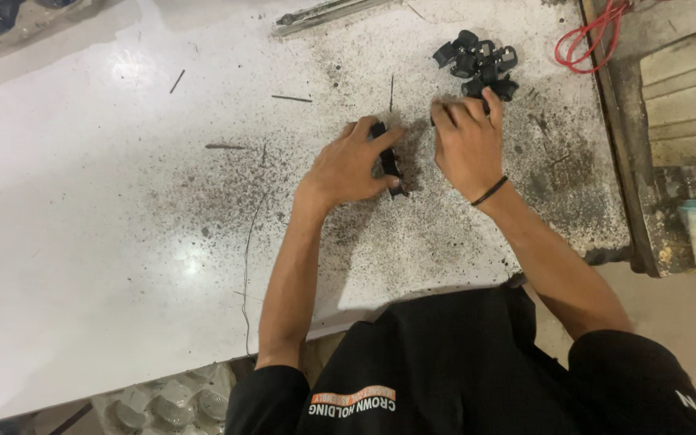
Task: The person solders copper wire leads onto black plastic rotor components at a workbench using a soldering iron, then arranges the finished parts into rows and trays. They move batches of components aside, place parts one at a time on the bench, and work along a row of assembled units.
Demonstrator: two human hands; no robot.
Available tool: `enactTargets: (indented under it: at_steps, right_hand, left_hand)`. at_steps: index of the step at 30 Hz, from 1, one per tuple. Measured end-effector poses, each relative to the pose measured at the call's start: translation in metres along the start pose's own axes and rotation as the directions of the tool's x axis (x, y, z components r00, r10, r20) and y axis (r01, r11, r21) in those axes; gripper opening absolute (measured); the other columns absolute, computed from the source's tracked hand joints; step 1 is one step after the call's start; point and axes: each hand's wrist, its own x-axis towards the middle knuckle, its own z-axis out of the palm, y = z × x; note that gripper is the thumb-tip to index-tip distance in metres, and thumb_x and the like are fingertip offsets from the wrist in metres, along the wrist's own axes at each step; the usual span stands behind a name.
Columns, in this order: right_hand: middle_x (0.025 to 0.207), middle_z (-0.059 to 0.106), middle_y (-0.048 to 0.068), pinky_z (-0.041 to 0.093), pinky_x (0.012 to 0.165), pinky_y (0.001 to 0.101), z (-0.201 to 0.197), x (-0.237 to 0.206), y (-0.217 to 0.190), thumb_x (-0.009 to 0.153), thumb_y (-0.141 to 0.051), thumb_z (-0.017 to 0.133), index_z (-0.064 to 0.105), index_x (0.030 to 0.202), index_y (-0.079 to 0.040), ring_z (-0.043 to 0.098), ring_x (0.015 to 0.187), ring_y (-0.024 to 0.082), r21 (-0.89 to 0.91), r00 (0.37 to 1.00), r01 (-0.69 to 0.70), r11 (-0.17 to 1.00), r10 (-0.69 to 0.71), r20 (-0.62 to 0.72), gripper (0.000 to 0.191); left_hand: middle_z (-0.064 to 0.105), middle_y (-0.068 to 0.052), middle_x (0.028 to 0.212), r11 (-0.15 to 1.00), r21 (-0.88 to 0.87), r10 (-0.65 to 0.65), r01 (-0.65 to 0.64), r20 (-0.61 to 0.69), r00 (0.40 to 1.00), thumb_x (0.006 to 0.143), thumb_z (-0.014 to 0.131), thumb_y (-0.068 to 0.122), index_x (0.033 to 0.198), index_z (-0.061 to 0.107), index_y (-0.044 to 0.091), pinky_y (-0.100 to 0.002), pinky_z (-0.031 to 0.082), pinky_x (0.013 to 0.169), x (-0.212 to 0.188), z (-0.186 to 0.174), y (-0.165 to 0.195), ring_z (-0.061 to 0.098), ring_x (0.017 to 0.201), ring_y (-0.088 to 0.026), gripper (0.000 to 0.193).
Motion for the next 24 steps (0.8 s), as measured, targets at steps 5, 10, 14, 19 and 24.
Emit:
enactTargets:
  at_steps: [5, 10, 14, 19, 24]
  right_hand:
    - [0.105, 0.073, 0.013, 0.048, 0.100, 0.0450, -0.037, -0.031, -0.018, 0.083, 0.002, 0.066, 0.076, 0.117, -0.005, 0.067, 0.103, 0.026, 0.227, 0.973, 0.067, 0.972, -0.114, 0.200, 0.037]
    - [0.085, 0.074, 0.015, 0.058, 0.073, 0.0362, -0.051, -0.073, -0.043, 0.090, 0.000, 0.072, 0.075, 0.106, 0.000, 0.071, 0.070, 0.022, 0.409, 0.976, 0.017, 0.912, -0.104, 0.192, 0.016]
    - [0.085, 0.075, 0.013, 0.059, 0.072, 0.0365, -0.040, -0.074, -0.069, 0.088, -0.002, 0.076, 0.072, 0.095, 0.002, 0.071, 0.074, 0.024, 0.510, 0.998, 0.057, 0.858, -0.054, -0.021, 0.009]
    - [0.087, 0.073, 0.012, 0.057, 0.073, 0.0363, -0.041, -0.059, -0.052, 0.090, -0.009, 0.079, 0.072, 0.095, -0.002, 0.071, 0.078, 0.025, 0.454, 0.995, 0.028, 0.891, 0.020, -0.101, 0.011]
    - [0.107, 0.072, 0.015, 0.055, 0.084, 0.0419, -0.041, -0.049, 0.000, 0.088, -0.009, 0.080, 0.075, 0.101, -0.003, 0.067, 0.099, 0.029, 0.205, 0.993, -0.091, 0.974, 0.104, -0.050, 0.015]
  left_hand:
    - [0.047, -0.020, 0.141, 0.999, 0.051, -0.004, 0.003, 0.019, 1.000, 0.063, 0.092, 0.041, 0.146, 0.049, 0.023, -0.053, 0.046, 0.107, -0.001, 0.006, 0.004, 0.048, 0.132, -0.043, 0.095]
    - [0.042, -0.022, 0.145, 0.996, 0.089, -0.020, 0.015, 0.049, 0.999, 0.066, 0.091, 0.044, 0.147, 0.048, 0.020, -0.054, 0.044, 0.107, 0.004, 0.012, -0.002, 0.045, 0.133, -0.045, 0.095]
    - [0.040, -0.024, 0.147, 0.994, 0.108, -0.004, -0.001, 0.040, 0.999, 0.067, 0.091, 0.041, 0.148, 0.048, 0.020, -0.054, 0.045, 0.106, 0.004, 0.012, -0.001, 0.045, 0.133, -0.047, 0.094]
    - [0.042, -0.022, 0.148, 0.996, 0.088, -0.014, 0.010, 0.044, 0.999, 0.068, 0.090, 0.040, 0.149, 0.049, 0.023, -0.053, 0.043, 0.110, 0.001, 0.010, 0.002, 0.045, 0.136, -0.045, 0.093]
    - [0.037, -0.021, 0.154, 0.991, 0.127, 0.026, -0.029, 0.021, 0.999, 0.068, 0.092, 0.046, 0.154, 0.045, 0.028, -0.059, 0.036, 0.113, 0.001, 0.011, 0.003, 0.039, 0.142, -0.044, 0.100]
